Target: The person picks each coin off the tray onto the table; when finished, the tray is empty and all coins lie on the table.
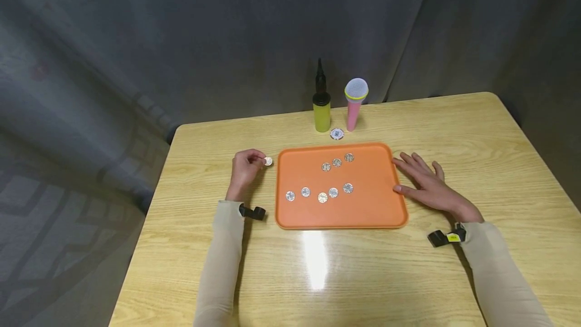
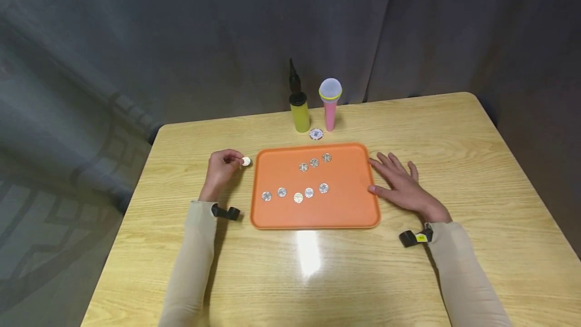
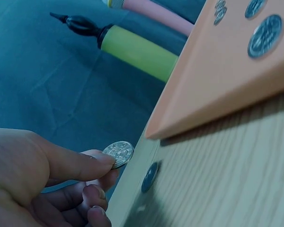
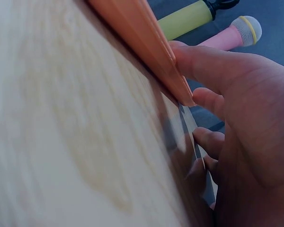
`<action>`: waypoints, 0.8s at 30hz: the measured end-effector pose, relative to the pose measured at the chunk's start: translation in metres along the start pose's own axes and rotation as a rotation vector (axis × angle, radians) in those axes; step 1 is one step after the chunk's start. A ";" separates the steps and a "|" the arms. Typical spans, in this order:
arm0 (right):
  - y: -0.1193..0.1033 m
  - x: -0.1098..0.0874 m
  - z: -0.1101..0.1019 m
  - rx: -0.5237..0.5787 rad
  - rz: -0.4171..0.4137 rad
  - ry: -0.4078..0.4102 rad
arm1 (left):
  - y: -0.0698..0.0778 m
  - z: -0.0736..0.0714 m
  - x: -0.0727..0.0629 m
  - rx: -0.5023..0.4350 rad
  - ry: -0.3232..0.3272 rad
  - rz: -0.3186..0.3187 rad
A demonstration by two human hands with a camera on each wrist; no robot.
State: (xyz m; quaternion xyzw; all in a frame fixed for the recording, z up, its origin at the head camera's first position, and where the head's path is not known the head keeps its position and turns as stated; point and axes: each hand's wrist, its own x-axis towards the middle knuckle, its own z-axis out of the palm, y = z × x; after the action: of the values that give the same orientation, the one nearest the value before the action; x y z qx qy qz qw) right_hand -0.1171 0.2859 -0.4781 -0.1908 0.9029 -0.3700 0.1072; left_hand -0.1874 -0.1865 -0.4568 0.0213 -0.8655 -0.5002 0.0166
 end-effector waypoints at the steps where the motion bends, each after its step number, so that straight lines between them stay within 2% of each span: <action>1: 0.000 0.000 0.000 0.000 0.000 0.000 | -0.001 -0.002 0.000 0.005 0.003 -0.002; 9: 0.001 0.000 0.001 0.001 -0.006 0.004 | -0.009 -0.011 0.001 0.040 0.045 -0.033; 17: 0.001 0.000 0.002 -0.002 -0.002 0.005 | -0.016 -0.011 0.002 0.063 0.051 -0.096; 24: 0.001 0.001 0.002 0.000 -0.003 0.007 | -0.018 -0.008 0.004 0.135 0.062 -0.075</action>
State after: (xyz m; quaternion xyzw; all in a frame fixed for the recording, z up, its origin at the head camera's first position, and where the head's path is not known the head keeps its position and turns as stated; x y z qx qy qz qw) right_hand -0.1175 0.2852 -0.4804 -0.1909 0.9029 -0.3709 0.1035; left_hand -0.1907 -0.2027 -0.4680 0.0704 -0.8949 -0.4400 0.0232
